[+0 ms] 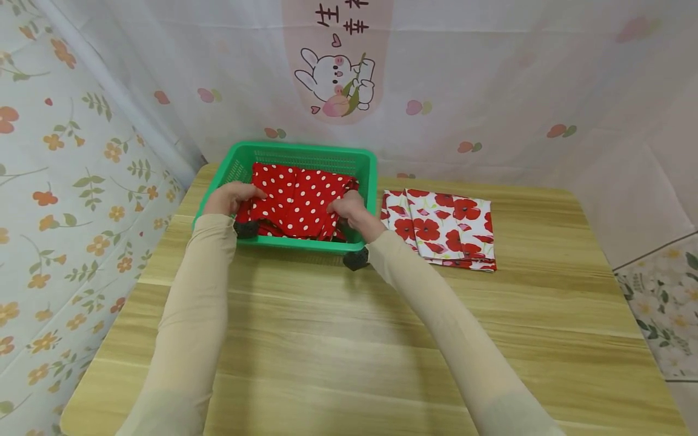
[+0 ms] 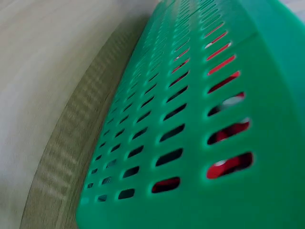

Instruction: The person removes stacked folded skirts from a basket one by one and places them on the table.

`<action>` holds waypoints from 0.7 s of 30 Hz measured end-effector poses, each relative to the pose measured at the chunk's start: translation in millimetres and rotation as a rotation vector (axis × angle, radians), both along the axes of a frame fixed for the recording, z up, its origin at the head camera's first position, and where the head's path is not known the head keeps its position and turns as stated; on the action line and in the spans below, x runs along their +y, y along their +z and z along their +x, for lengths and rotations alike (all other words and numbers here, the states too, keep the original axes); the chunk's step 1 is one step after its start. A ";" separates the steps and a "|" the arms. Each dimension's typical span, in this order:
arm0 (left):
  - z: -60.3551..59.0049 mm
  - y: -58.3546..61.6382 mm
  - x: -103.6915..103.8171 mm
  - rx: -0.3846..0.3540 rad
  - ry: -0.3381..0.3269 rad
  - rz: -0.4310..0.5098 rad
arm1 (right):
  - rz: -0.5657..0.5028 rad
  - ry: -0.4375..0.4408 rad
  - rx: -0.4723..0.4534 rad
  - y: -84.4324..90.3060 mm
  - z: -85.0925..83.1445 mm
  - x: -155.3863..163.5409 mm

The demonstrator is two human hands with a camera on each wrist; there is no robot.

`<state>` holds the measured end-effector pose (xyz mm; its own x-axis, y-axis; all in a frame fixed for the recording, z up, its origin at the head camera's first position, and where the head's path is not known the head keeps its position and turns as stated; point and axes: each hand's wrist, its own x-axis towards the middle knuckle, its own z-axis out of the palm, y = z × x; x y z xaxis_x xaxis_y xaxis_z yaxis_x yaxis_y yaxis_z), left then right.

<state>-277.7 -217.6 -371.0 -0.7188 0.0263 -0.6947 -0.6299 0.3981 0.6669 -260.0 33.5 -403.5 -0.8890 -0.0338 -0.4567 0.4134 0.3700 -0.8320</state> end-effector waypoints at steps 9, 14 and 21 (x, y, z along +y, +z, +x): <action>-3.8 14.5 -1.7 0.036 0.009 0.014 | -0.150 -0.010 0.055 16.2 -1.8 8.7; -0.5 25.8 -3.6 0.070 0.033 0.052 | -0.171 -0.004 0.072 32.1 -0.9 12.9; 9.1 43.6 -5.5 0.103 0.035 0.153 | -0.189 0.020 0.102 50.9 4.6 18.2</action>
<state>-268.6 -223.1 -327.4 -0.7881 0.0995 -0.6074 -0.5670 0.2665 0.7794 -255.4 51.7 -352.6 -0.9285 -0.1283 -0.3485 0.3178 0.2109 -0.9244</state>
